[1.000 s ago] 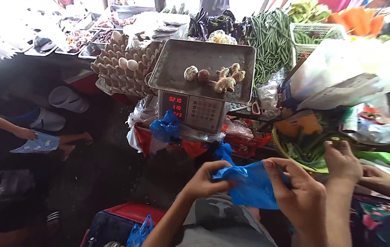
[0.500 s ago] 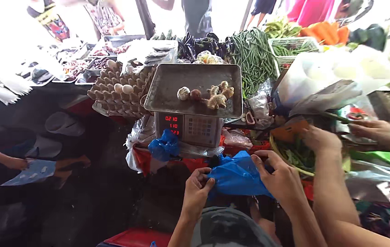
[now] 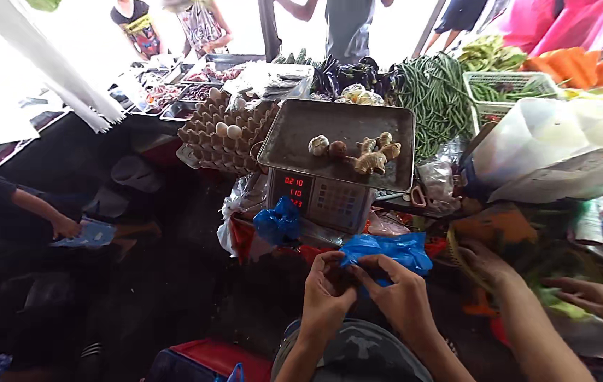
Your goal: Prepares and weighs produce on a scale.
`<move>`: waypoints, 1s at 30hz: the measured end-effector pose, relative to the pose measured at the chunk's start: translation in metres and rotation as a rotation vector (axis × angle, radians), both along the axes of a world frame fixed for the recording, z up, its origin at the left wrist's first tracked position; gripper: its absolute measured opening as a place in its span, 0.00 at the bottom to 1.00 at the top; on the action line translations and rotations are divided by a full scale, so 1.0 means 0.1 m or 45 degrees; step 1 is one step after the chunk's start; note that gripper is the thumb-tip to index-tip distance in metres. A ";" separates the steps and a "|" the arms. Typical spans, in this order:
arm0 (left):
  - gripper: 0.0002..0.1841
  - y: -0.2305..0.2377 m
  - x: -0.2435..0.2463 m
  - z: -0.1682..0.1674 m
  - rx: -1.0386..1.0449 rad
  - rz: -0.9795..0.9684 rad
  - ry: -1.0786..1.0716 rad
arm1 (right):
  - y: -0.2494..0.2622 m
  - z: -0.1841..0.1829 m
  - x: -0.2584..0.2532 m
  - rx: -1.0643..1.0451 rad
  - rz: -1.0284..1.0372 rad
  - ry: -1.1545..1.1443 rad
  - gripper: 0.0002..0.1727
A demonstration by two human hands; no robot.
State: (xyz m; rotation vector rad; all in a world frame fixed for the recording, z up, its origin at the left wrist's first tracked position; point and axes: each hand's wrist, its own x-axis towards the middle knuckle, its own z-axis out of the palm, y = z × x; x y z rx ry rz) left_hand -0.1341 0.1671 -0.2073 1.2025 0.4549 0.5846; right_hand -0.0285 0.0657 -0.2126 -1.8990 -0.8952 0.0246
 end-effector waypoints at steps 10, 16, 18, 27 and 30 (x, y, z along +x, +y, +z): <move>0.25 0.10 0.16 0.12 0.115 0.286 0.056 | 0.21 0.11 0.08 0.049 0.186 -0.242 0.13; 0.06 0.28 -0.02 -0.12 0.779 0.340 0.165 | 0.00 0.25 0.30 0.307 0.210 0.788 0.16; 0.07 0.50 -0.18 -0.25 1.055 0.355 0.325 | -0.09 0.38 0.46 0.449 0.246 1.069 0.16; 0.31 0.39 -0.72 -0.47 0.725 0.326 0.740 | 0.70 0.66 1.34 -0.080 0.070 -0.397 0.31; 0.36 0.27 -0.76 -0.43 0.799 0.180 0.802 | 1.22 0.96 1.45 -0.502 0.169 -0.475 0.37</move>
